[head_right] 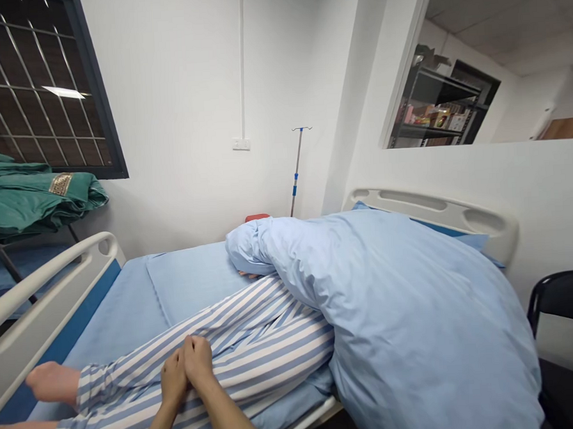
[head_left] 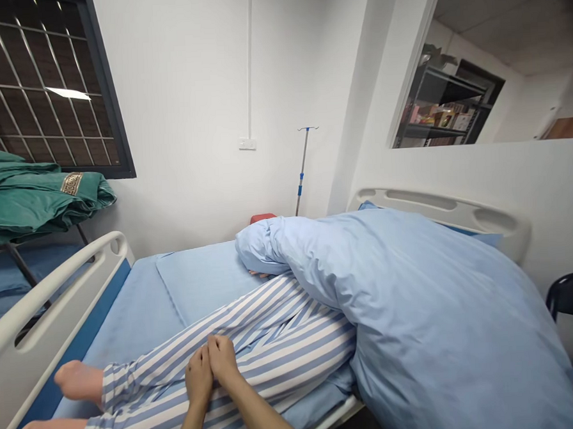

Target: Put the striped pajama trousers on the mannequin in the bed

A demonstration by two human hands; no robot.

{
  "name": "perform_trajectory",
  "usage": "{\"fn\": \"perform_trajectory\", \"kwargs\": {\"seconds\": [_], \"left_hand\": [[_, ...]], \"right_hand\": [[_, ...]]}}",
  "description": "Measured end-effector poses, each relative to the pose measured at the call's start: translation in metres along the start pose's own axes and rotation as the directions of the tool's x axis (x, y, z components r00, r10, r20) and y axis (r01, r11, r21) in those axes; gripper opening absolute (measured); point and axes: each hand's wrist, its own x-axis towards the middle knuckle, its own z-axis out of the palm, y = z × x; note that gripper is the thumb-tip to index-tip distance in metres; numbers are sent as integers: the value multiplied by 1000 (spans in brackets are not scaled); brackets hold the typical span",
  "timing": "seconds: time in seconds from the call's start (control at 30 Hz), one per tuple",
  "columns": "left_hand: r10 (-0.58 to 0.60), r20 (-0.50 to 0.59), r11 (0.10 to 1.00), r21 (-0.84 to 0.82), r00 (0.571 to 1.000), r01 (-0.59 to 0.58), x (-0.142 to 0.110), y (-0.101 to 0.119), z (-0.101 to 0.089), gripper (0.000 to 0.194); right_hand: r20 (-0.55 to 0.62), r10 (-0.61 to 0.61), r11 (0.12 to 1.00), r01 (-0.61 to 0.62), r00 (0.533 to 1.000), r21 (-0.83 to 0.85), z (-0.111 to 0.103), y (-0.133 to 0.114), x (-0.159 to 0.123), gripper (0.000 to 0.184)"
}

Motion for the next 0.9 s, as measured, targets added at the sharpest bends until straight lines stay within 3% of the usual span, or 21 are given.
{"fn": "perform_trajectory", "kwargs": {"seconds": [0.17,0.4,0.63,0.77,0.9], "left_hand": [[22,-8,997,-69,1000,-23,1,-3,3,36],[37,-16,999,-3,999,-37,6,-9,13,32],[70,39,984,160,997,-75,1,-2,11,32],[0,54,999,44,999,-2,4,-1,10,33],[-61,161,969,-228,985,97,9,12,7,34]], "right_hand": [[-4,-112,992,111,994,-51,-13,-15,7,43],[-20,-85,971,78,996,-224,-6,26,-16,40],[-30,-54,975,46,998,-217,-9,29,-14,42],[-56,-45,987,36,997,-155,-7,32,-14,42],[-117,18,1000,-20,993,-14,-7,35,-9,41]]}}
